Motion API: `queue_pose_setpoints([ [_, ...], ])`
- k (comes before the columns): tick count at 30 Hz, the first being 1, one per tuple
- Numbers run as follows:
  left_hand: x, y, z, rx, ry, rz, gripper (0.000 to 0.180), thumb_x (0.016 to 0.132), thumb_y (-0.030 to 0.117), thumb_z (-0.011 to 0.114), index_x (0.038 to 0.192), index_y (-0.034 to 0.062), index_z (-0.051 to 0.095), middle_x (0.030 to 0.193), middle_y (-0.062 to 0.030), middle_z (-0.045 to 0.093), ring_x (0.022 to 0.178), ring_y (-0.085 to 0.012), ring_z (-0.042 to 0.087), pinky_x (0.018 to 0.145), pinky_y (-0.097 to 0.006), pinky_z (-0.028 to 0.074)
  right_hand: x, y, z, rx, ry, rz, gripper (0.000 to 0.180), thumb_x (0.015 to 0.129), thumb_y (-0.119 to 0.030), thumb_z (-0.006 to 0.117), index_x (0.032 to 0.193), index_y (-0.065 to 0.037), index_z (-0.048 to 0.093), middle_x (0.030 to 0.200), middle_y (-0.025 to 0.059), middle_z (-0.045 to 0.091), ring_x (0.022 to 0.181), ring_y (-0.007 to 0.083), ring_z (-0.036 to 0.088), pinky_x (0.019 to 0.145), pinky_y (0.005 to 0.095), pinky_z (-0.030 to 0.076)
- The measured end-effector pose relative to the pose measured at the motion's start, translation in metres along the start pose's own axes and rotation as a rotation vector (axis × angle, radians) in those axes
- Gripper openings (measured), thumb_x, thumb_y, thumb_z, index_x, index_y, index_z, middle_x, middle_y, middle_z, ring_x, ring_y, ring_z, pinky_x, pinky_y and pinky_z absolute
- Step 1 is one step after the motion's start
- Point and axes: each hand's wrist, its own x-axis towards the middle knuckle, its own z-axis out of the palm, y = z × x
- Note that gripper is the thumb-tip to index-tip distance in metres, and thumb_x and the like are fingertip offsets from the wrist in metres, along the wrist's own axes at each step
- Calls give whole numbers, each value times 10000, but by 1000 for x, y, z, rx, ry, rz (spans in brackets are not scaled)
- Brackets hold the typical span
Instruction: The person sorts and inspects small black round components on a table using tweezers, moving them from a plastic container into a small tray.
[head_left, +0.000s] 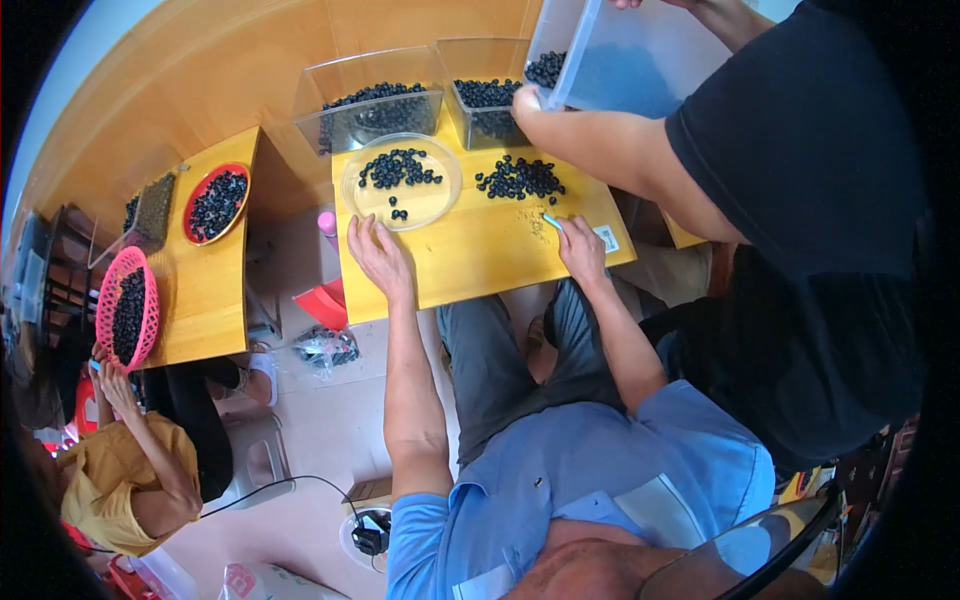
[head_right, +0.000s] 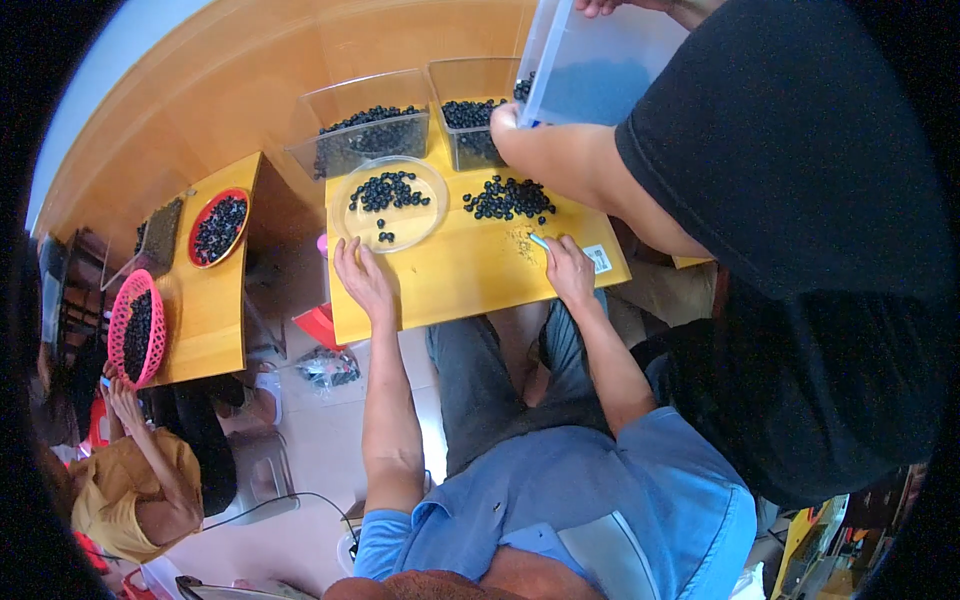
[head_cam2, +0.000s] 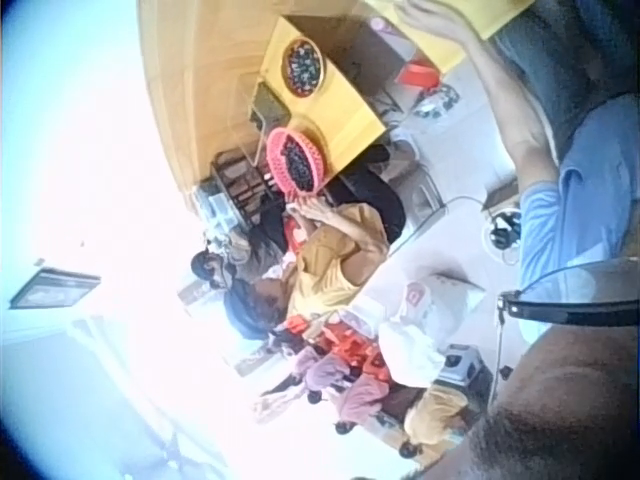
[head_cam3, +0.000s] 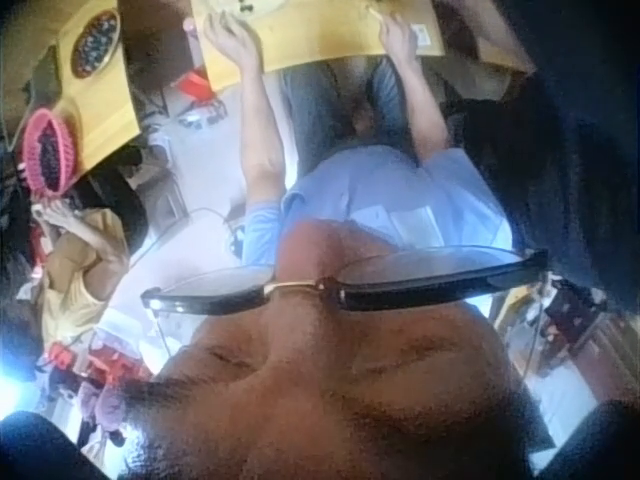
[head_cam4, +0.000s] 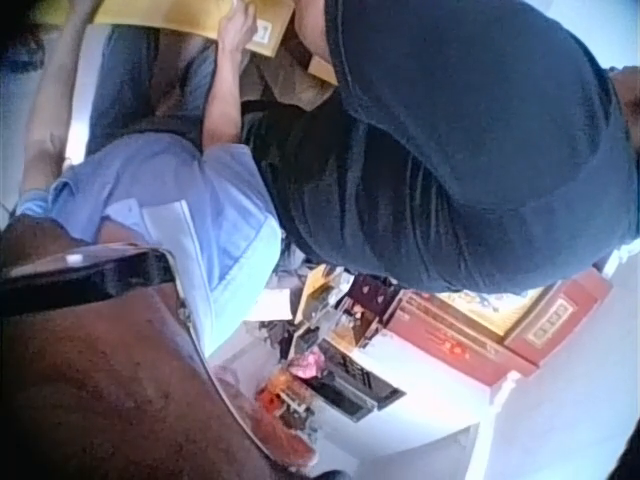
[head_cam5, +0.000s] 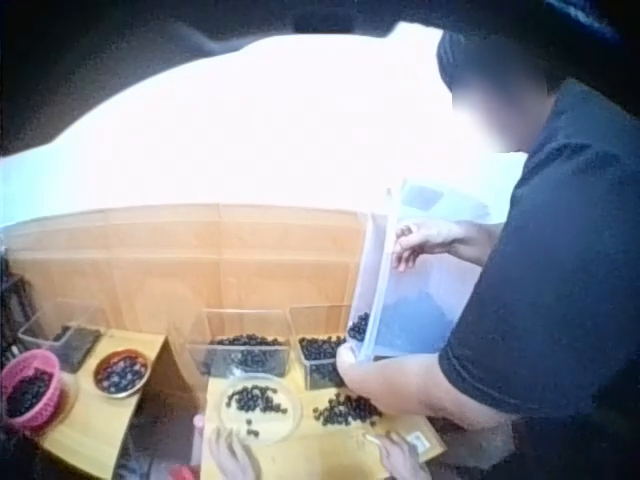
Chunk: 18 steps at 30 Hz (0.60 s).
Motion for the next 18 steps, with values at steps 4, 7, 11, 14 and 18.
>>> queue_pose_setpoints([
  [4,4,0,1,2,-2,-7,259,1014,108,608,1235,-10,673,1439,-227,541,1361,-397,494,1151,-468,387,-8,-16,8,17,52,9,195,924,-103,690,1111,-113,740,915,112,653,852,359,688,734,476,555],
  [7,4,1,1,1,-6,-28,258,1011,97,608,1236,-13,669,1436,-225,543,1357,-395,501,1148,-462,391,-12,-29,10,54,102,-44,193,917,-95,699,1104,-109,741,879,110,652,832,349,691,710,464,555],
  [11,5,0,1,-8,-4,-38,263,1009,87,602,1242,-16,667,1435,-222,544,1361,-393,500,1149,-459,392,-10,-36,5,81,102,-22,176,920,-102,701,1091,-100,746,849,112,643,804,339,686,685,457,552],
  [14,5,2,-1,-37,-5,-50,267,1010,88,598,1247,-17,666,1436,-220,545,1364,-391,500,1150,-460,391,-10,-35,5,64,102,-35,175,925,-108,700,1092,-104,750,841,110,641,791,342,682,679,455,551],
  [18,2,1,-1,-26,0,-61,272,1015,97,593,1251,-17,665,1440,-221,541,1367,-388,499,1151,-460,391,-12,-36,5,76,117,-28,182,926,-110,698,1100,-110,754,840,109,641,788,343,680,675,456,549],
])
